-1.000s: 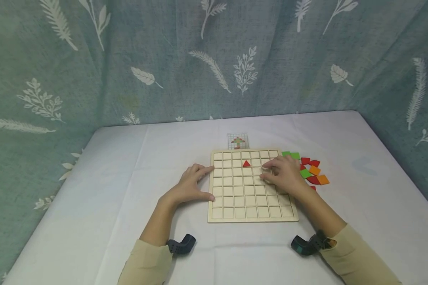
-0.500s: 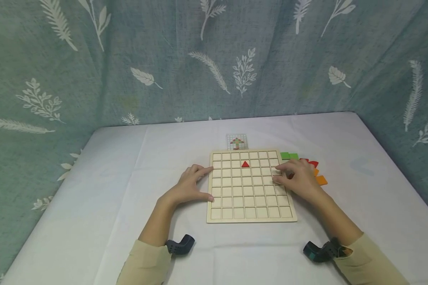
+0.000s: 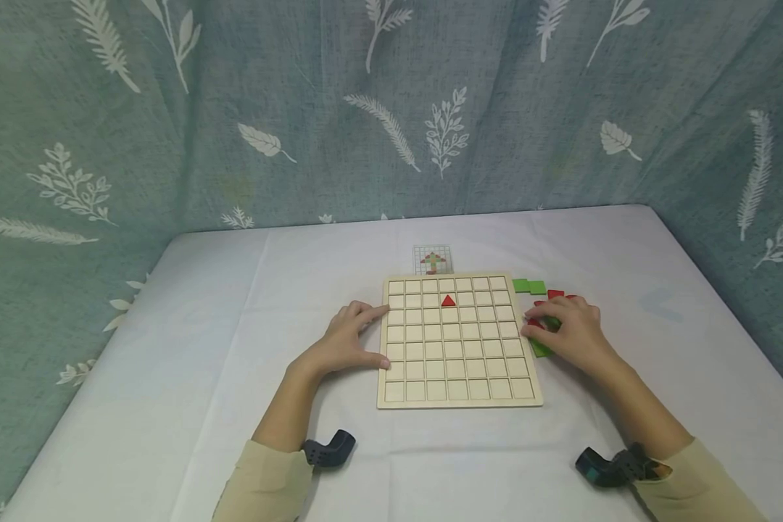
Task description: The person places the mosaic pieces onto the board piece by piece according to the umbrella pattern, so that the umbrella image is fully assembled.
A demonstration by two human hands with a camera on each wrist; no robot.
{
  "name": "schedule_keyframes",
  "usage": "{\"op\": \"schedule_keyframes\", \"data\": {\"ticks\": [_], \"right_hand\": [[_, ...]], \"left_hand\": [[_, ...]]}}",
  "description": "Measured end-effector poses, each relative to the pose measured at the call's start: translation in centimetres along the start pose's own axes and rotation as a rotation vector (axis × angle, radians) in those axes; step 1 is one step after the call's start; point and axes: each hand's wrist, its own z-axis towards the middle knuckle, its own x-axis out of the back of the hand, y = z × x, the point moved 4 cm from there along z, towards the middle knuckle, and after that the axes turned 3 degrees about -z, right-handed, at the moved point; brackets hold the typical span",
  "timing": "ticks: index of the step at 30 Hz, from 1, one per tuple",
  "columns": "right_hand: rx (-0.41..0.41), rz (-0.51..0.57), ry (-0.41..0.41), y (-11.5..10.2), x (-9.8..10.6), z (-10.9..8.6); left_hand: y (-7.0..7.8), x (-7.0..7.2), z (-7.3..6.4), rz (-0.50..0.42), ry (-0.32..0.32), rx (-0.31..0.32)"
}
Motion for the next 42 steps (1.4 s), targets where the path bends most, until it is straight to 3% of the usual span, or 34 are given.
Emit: {"op": "schedule_keyframes", "data": {"ticks": [9, 24, 37, 42], "right_hand": [[0.023, -0.030, -0.046, 0.4, 0.3, -0.4], [0.044, -0.070, 0.057, 0.7, 0.2, -0.5], [0.111, -0.045, 0.081, 1.0, 0.2, -0.3], [0.103, -0.078, 0.080, 1.1, 0.4, -0.5]], "left_hand": [[-0.1, -0.1, 0.0, -0.014, 0.007, 0.012], [0.0, 0.0, 0.0, -0.022, 0.010, 0.016], [-0.2, 0.0, 0.0, -0.015, 0.007, 0.021], [-0.1, 0.0, 0.0, -0.014, 0.010, 0.005]]}}
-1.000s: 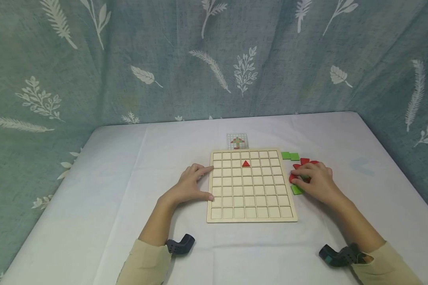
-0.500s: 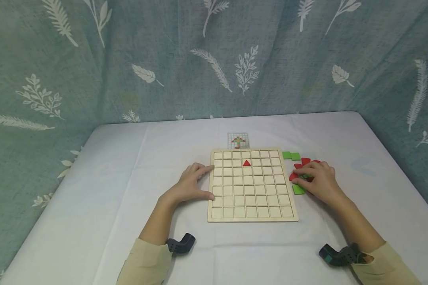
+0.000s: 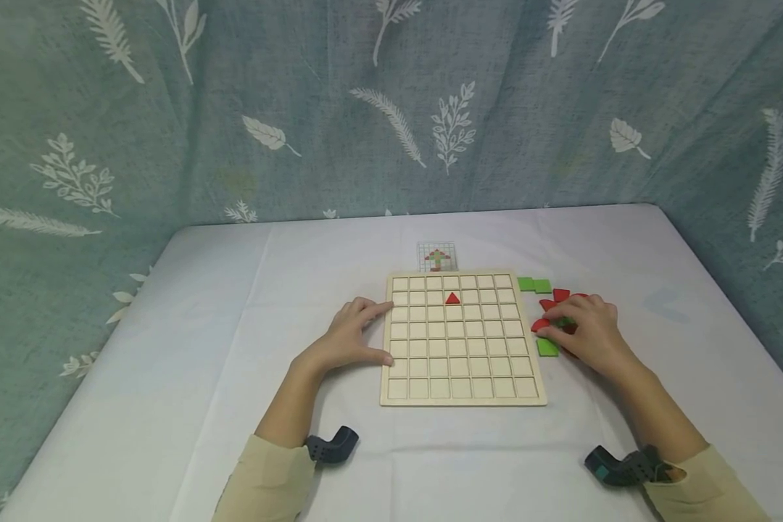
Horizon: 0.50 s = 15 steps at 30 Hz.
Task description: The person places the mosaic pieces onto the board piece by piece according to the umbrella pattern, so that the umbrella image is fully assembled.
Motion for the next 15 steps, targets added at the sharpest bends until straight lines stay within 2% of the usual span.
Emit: {"op": "schedule_keyframes", "data": {"ticks": [4, 15], "right_hand": [[0.017, 0.003, 0.019, -0.3, 0.3, -0.1], [0.085, 0.098, 0.048, -1.8, 0.0, 0.7]], "left_hand": [[0.0, -0.1, 0.0, -0.002, 0.000, -0.008], [0.0, 0.1, -0.1, -0.008, -0.008, -0.008]]}}
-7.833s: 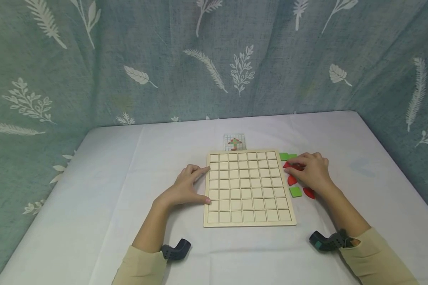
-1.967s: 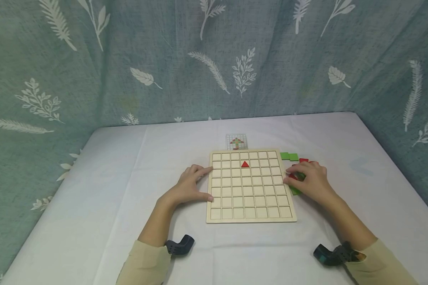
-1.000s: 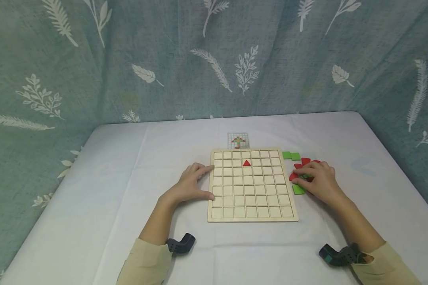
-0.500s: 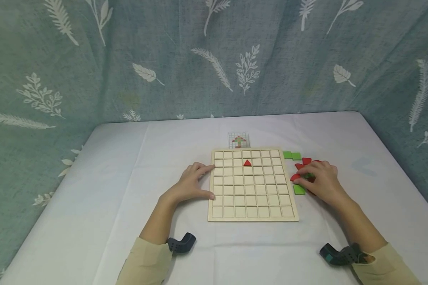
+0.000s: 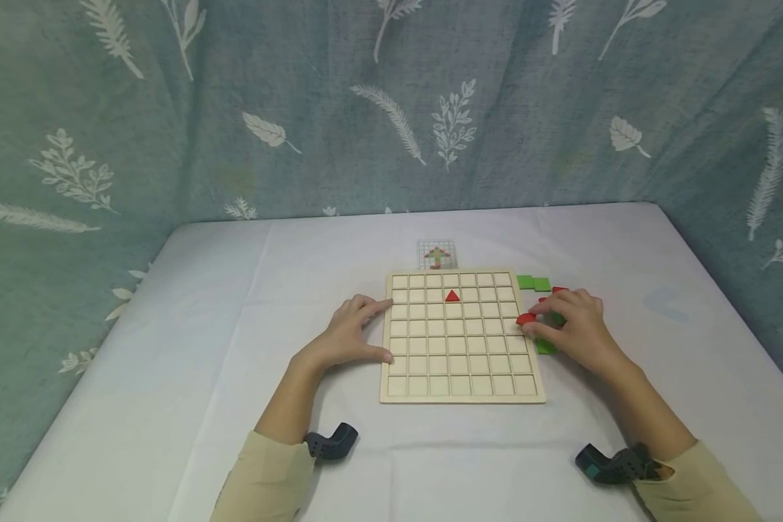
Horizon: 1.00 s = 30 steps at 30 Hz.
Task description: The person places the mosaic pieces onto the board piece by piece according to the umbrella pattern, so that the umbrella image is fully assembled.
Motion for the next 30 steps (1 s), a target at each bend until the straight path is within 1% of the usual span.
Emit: {"op": "schedule_keyframes", "data": {"ticks": [4, 8, 12, 17, 23, 26, 30], "right_hand": [[0.015, 0.007, 0.018, -0.5, -0.2, 0.4], [0.015, 0.017, 0.013, -1.0, -0.5, 0.7], [0.009, 0.042, -0.010, -1.3, -0.8, 1.1], [0.009, 0.038, -0.027, -1.6, -1.3, 1.6], [0.037, 0.022, -0.004, -2.2, -1.9, 2.2], [0.065, 0.034, 0.009, -2.5, -2.1, 2.5], [0.085, 0.052, 0.003, -3.1, -2.6, 2.8]], "left_hand": [[0.0, 0.0, 0.1, -0.007, -0.007, 0.005], [0.0, 0.0, 0.1, -0.002, -0.005, -0.001], [0.0, 0.0, 0.1, 0.000, -0.003, -0.004], [-0.2, 0.0, 0.2, -0.002, -0.004, 0.004], [0.0, 0.0, 0.2, 0.006, -0.001, 0.002], [-0.1, 0.0, 0.2, 0.005, -0.004, 0.008], [-0.2, -0.1, 0.2, 0.004, -0.008, 0.004]]}}
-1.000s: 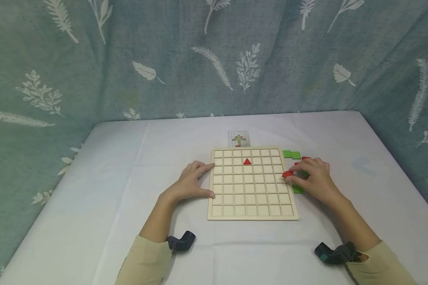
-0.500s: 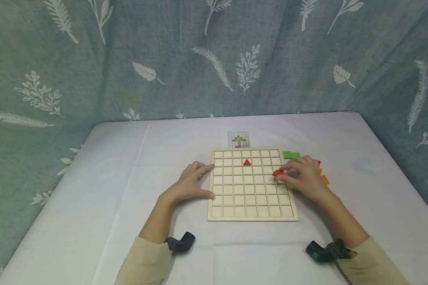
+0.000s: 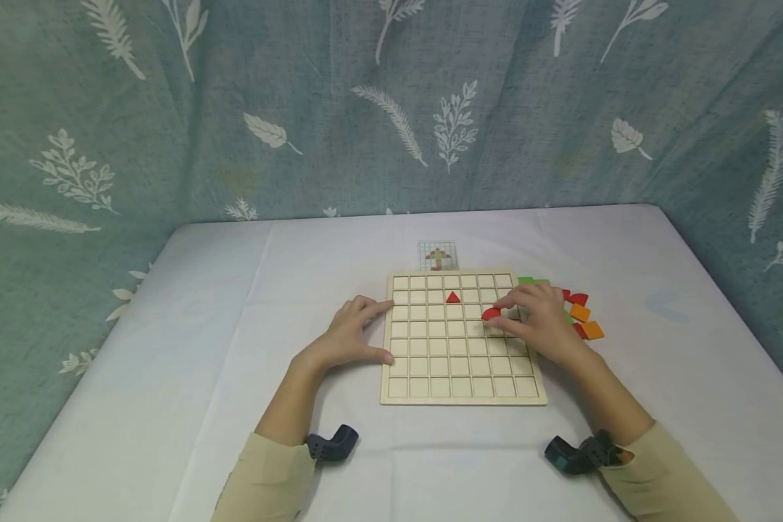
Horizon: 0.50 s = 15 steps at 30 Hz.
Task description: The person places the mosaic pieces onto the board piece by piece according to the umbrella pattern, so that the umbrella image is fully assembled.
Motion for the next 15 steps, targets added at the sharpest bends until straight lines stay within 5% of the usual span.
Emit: {"op": "schedule_keyframes", "data": {"ticks": [15], "right_hand": [[0.053, 0.005, 0.002, -1.4, -1.5, 1.9]], "left_hand": [[0.2, 0.0, -0.1, -0.010, 0.002, -0.001]]}}
